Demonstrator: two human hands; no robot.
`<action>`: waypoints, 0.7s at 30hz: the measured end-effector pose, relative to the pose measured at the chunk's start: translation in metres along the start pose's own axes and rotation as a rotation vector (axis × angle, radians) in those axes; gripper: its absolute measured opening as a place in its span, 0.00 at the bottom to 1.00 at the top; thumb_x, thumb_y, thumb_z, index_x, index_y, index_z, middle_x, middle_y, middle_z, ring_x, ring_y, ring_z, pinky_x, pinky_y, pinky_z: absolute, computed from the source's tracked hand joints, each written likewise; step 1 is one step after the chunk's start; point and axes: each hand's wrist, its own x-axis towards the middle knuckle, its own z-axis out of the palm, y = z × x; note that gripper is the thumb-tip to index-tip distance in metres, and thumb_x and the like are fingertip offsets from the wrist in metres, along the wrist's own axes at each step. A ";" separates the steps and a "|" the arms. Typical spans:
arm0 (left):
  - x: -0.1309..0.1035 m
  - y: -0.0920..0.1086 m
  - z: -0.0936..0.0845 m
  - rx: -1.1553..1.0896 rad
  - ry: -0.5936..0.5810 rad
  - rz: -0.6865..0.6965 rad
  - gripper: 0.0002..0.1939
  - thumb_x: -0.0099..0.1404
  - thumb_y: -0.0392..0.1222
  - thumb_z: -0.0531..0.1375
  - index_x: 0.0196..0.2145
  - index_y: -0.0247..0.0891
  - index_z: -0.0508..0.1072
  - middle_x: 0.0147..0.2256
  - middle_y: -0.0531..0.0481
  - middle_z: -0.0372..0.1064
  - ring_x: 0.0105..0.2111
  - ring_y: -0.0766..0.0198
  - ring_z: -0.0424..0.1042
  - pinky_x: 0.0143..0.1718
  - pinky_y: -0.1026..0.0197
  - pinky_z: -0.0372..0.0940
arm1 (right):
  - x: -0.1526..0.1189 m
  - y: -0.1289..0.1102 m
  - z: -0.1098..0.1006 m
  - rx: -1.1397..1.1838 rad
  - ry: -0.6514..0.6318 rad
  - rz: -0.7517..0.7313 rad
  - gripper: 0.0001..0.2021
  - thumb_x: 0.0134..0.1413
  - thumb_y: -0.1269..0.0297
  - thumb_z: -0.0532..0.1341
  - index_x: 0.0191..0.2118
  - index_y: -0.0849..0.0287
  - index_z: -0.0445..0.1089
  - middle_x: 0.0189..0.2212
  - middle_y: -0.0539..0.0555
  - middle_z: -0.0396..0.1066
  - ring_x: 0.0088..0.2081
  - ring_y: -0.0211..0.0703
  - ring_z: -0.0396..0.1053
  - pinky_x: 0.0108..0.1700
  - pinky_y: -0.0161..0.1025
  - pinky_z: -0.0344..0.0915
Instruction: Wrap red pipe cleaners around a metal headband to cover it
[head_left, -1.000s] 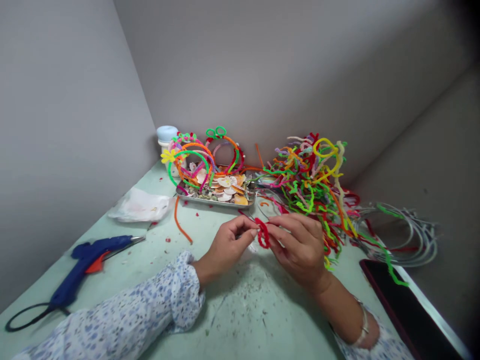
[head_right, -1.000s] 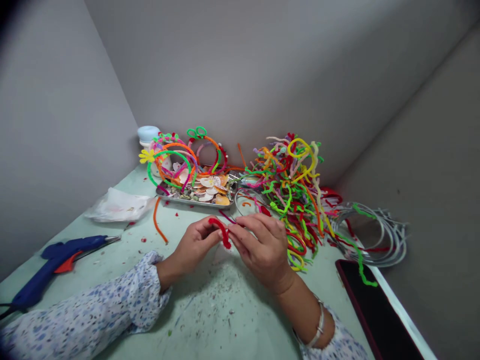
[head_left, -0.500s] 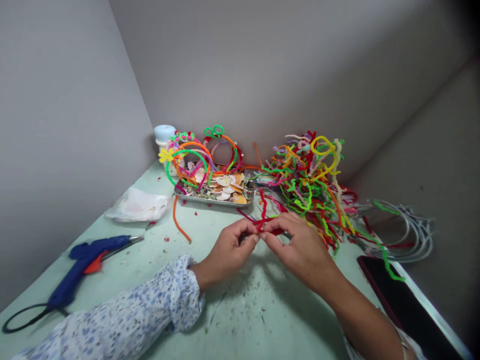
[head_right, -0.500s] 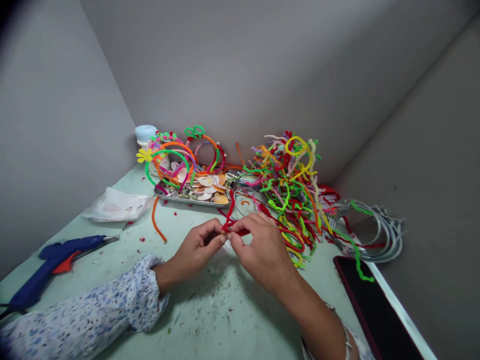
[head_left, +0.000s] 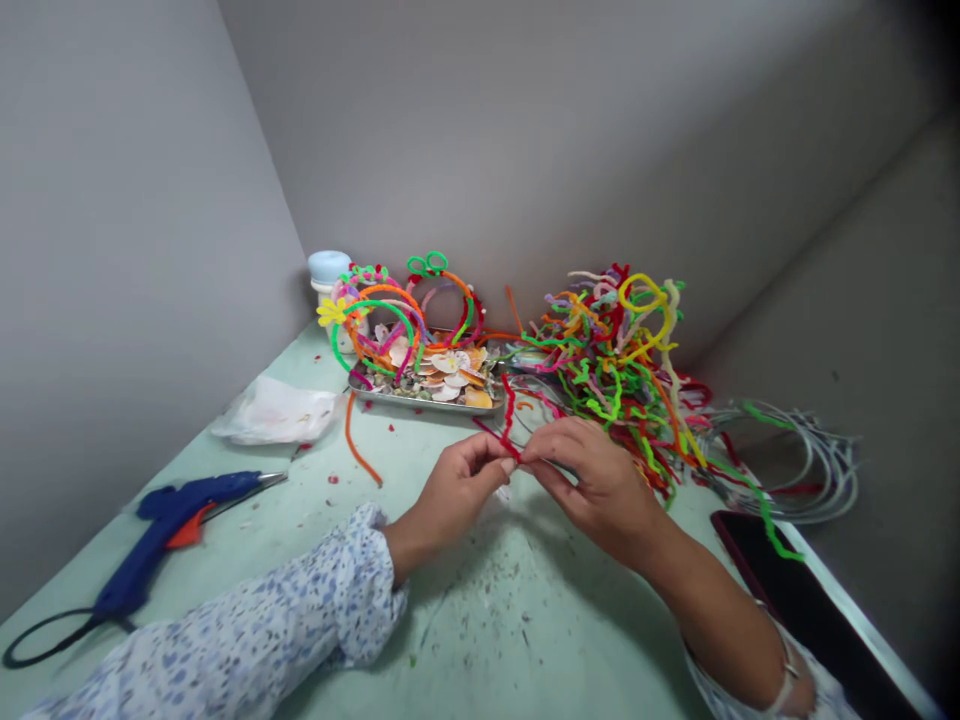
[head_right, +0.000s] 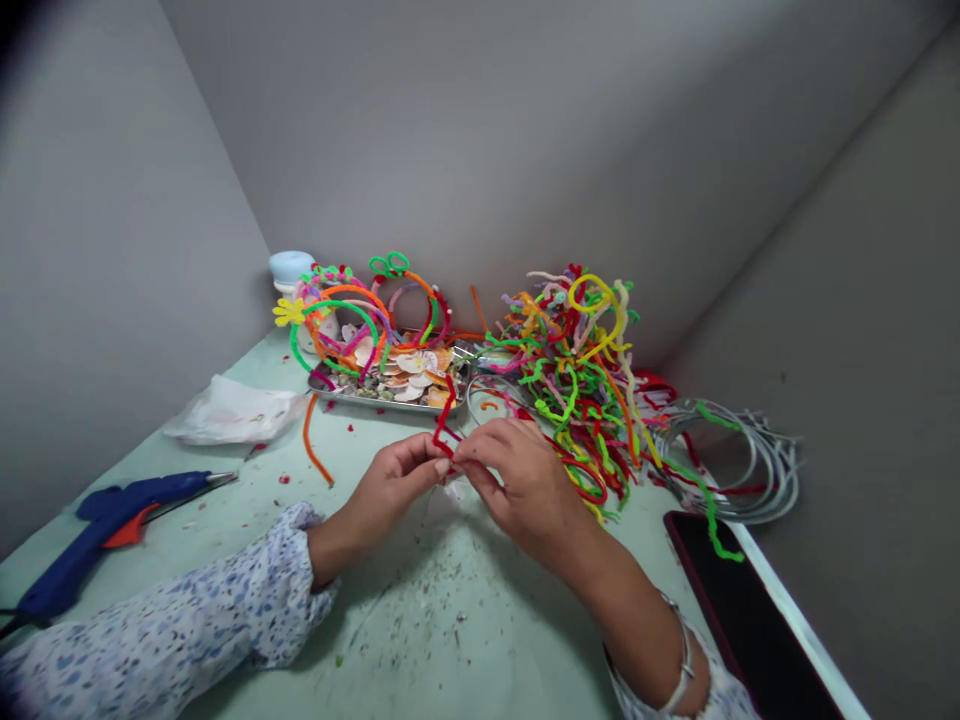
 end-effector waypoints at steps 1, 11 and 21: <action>0.000 0.000 0.000 -0.019 -0.008 -0.002 0.06 0.61 0.40 0.58 0.31 0.33 0.68 0.28 0.52 0.63 0.29 0.68 0.61 0.34 0.63 0.58 | 0.000 0.001 -0.001 -0.016 0.000 -0.030 0.05 0.58 0.70 0.58 0.37 0.56 0.71 0.35 0.52 0.71 0.38 0.41 0.67 0.43 0.41 0.60; -0.001 0.005 0.001 0.004 -0.023 -0.033 0.08 0.61 0.42 0.58 0.30 0.34 0.67 0.26 0.54 0.62 0.27 0.70 0.59 0.31 0.65 0.56 | -0.002 0.004 -0.006 -0.201 -0.058 -0.138 0.09 0.60 0.70 0.55 0.41 0.54 0.72 0.36 0.54 0.71 0.38 0.42 0.67 0.41 0.41 0.61; -0.005 0.007 0.002 0.115 -0.042 0.011 0.08 0.62 0.43 0.56 0.30 0.35 0.66 0.25 0.55 0.60 0.25 0.70 0.58 0.28 0.66 0.54 | 0.000 -0.010 -0.010 -0.312 -0.182 -0.057 0.09 0.62 0.68 0.52 0.39 0.59 0.70 0.34 0.56 0.71 0.37 0.44 0.66 0.41 0.42 0.59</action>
